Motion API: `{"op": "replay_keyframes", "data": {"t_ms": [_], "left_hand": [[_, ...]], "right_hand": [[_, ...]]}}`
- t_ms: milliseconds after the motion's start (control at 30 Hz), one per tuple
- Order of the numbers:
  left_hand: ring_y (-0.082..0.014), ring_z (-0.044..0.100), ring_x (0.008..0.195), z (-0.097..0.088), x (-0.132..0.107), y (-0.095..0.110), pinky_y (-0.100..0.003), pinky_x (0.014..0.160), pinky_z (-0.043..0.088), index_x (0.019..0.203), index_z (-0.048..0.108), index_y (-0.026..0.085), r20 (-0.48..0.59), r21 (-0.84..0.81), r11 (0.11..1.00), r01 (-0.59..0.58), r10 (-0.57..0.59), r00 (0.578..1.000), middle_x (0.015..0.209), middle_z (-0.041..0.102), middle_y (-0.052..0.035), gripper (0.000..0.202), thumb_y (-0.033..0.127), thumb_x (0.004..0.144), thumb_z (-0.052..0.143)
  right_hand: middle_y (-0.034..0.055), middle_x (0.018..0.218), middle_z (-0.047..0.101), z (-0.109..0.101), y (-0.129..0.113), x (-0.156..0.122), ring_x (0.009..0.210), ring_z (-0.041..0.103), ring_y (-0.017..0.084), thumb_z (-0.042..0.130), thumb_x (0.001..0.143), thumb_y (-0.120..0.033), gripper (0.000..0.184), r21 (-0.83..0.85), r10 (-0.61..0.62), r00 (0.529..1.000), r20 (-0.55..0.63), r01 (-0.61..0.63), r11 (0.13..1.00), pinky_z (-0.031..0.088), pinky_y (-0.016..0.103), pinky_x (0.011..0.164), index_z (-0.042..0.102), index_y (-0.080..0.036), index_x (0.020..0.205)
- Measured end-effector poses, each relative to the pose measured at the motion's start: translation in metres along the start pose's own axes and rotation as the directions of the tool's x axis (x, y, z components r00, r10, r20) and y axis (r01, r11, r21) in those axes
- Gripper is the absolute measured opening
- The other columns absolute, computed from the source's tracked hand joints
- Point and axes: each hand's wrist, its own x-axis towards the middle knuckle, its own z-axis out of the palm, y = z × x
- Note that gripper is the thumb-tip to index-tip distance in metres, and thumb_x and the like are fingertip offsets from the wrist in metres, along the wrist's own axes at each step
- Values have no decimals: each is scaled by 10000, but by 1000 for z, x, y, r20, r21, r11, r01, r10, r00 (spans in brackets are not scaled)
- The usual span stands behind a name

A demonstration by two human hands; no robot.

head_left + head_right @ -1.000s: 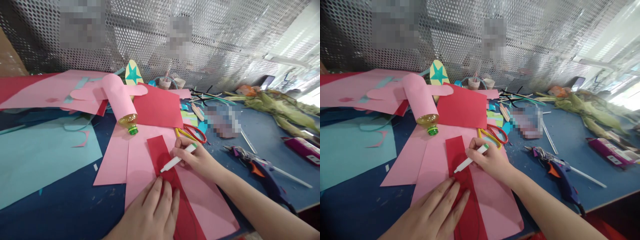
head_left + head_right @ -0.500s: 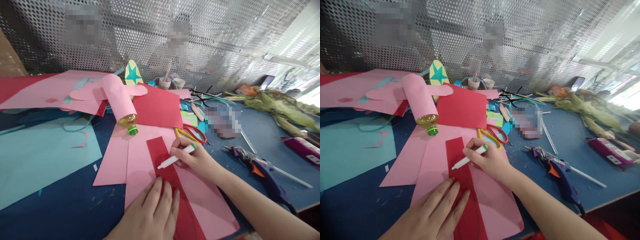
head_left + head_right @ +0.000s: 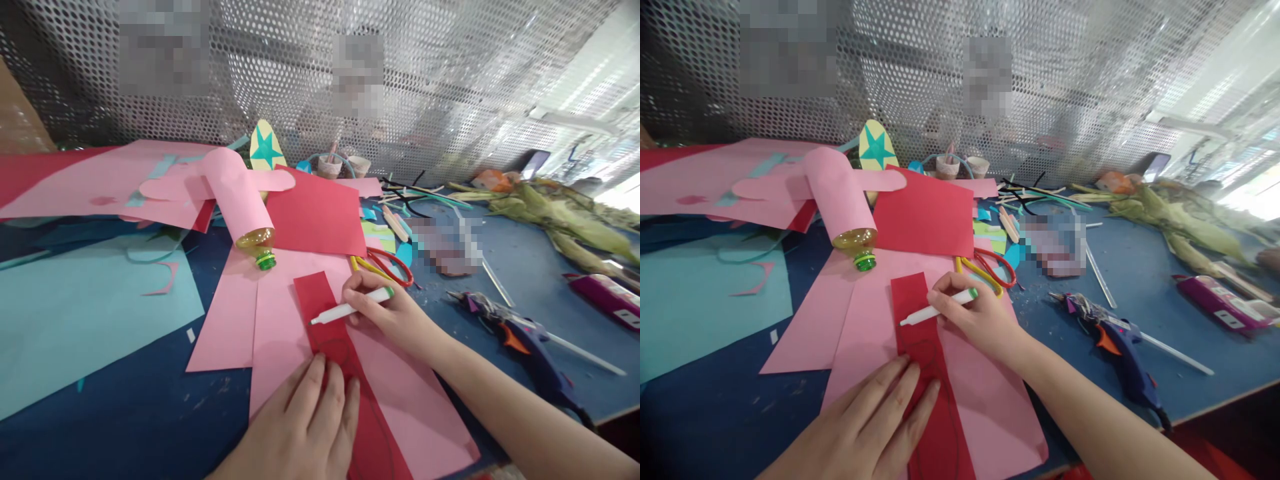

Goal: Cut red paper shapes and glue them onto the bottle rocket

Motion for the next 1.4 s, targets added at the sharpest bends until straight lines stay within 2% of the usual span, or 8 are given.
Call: {"op": "replay_keyframes", "data": {"t_ms": [200,333,367,633,900,1167,1267,1400], "left_hand": [[-236,633,1059,0,-2,0,-341,973,411,1248,602,120,13,22,999,-29,28,1000,1122,734,-90,388,151,912,411],[-240,658,977,-1,0,1,-347,922,430,1145,647,121,-136,28,1000,-7,11,991,1019,764,-68,345,89,894,413],[-243,642,1038,-1,1,1,-347,946,423,1203,625,121,-32,5,1000,3,-3,999,1098,748,-76,363,103,902,424],[-274,621,1083,24,-11,9,-402,998,392,1304,561,88,-36,29,999,-28,29,999,1149,714,-140,415,157,911,446],[-239,640,1049,-7,0,-1,-345,960,414,1211,624,118,13,-4,1000,-14,14,1000,1117,739,-88,360,110,918,415],[-249,644,1026,10,-3,3,-366,962,406,1205,626,107,-89,33,999,-9,12,996,1072,745,-104,356,111,902,439],[-243,626,1060,4,-2,2,-351,972,403,1238,620,112,3,1,1000,-28,28,1000,1123,733,-102,368,128,917,441],[-245,625,1041,3,0,2,-358,955,396,1198,640,120,-35,12,1000,-18,19,999,1095,740,-95,341,132,911,456]], "right_hand": [[-60,578,436,1,-1,0,531,400,103,672,806,-537,370,-38,24,1000,5,-23,999,323,240,505,542,-201,724],[-50,606,455,2,-2,-1,543,409,108,670,804,-536,362,-69,33,999,-4,-33,997,333,241,504,546,-204,730],[-50,605,457,2,-2,-1,542,406,108,670,802,-541,366,-76,35,999,-9,-35,996,333,240,501,545,-205,730],[-57,622,460,4,-3,-1,544,407,97,699,788,-549,382,-35,18,1000,-3,-18,999,330,231,503,549,-201,746],[-31,677,516,1,0,2,582,436,115,653,855,-514,336,-150,-107,994,7,107,983,345,261,546,577,-195,779],[-11,713,534,-1,1,3,616,459,133,634,876,-478,279,-236,-156,988,16,155,959,362,274,562,591,-208,821],[-5,740,547,-1,2,4,632,473,138,634,877,-463,259,-263,-181,983,17,179,948,380,276,579,591,-212,833],[5,794,575,-2,2,4,684,512,148,635,880,-403,195,-286,-214,977,20,211,935,418,279,645,592,-215,852]]}}
